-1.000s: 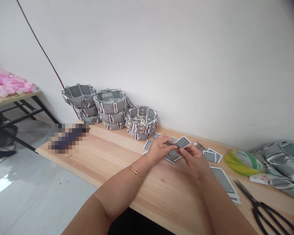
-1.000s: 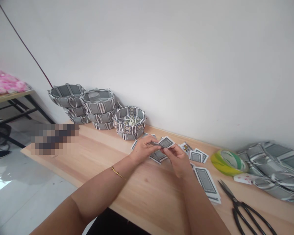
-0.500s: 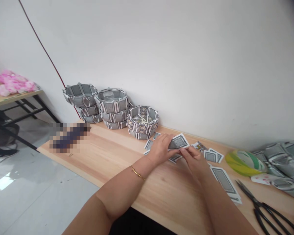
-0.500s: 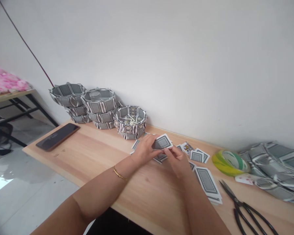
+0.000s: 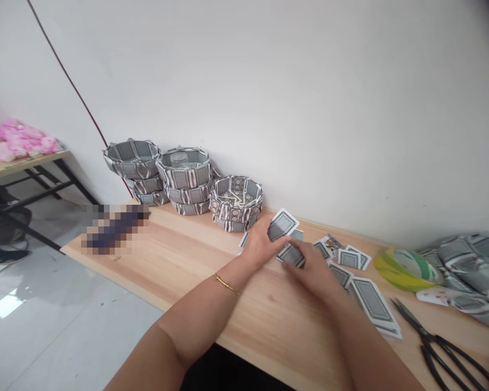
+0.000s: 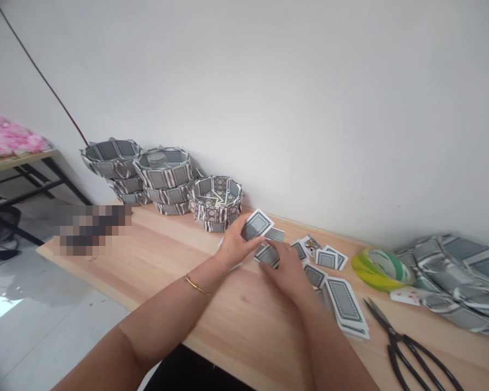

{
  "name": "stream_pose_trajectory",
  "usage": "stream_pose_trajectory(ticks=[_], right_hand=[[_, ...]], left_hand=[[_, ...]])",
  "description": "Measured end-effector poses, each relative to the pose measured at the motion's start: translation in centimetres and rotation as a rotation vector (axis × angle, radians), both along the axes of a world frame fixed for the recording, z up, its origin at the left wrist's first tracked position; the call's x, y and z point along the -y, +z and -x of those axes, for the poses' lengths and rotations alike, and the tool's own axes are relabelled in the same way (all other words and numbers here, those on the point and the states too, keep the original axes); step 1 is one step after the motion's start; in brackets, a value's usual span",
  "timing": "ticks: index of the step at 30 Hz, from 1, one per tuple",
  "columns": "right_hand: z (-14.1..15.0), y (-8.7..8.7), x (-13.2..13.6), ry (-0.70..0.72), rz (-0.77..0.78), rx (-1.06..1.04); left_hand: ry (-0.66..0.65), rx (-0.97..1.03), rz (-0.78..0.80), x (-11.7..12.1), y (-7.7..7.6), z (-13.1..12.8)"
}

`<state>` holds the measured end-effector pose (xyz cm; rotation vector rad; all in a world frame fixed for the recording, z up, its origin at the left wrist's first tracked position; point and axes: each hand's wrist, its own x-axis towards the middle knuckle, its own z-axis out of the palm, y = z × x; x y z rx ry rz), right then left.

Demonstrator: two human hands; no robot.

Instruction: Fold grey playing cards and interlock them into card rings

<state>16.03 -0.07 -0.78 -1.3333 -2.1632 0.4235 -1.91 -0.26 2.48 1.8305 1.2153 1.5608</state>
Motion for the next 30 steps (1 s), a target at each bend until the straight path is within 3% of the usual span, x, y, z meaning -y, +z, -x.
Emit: stream_pose_trajectory(ticks=[8,13,19,24,30], right_hand=[[-0.2,0.7,-0.5,0.018,0.007,-0.477],[-0.2,1.0,-0.4,-0.037,-0.014,-0.563],[-0.1,2.4,0.3,-0.072,0.192,-0.854],[-0.6,3.0,0.2,-0.205,0.299,-1.082],[-0.6,3.1,-0.3,-0.099,0.416,-1.348]], left_hand=[[-0.034,0.096,0.022,0.0,0.6,0.2],[-0.077,0.088,0.03,-0.1,0.2,0.3],[-0.166,-0.044,0.033,0.2,-0.1,0.2],[-0.23,-0.095,0.052,0.6,0.1,-0.2],[-0.332,-0.022,0.096,0.9,0.1,-0.5]])
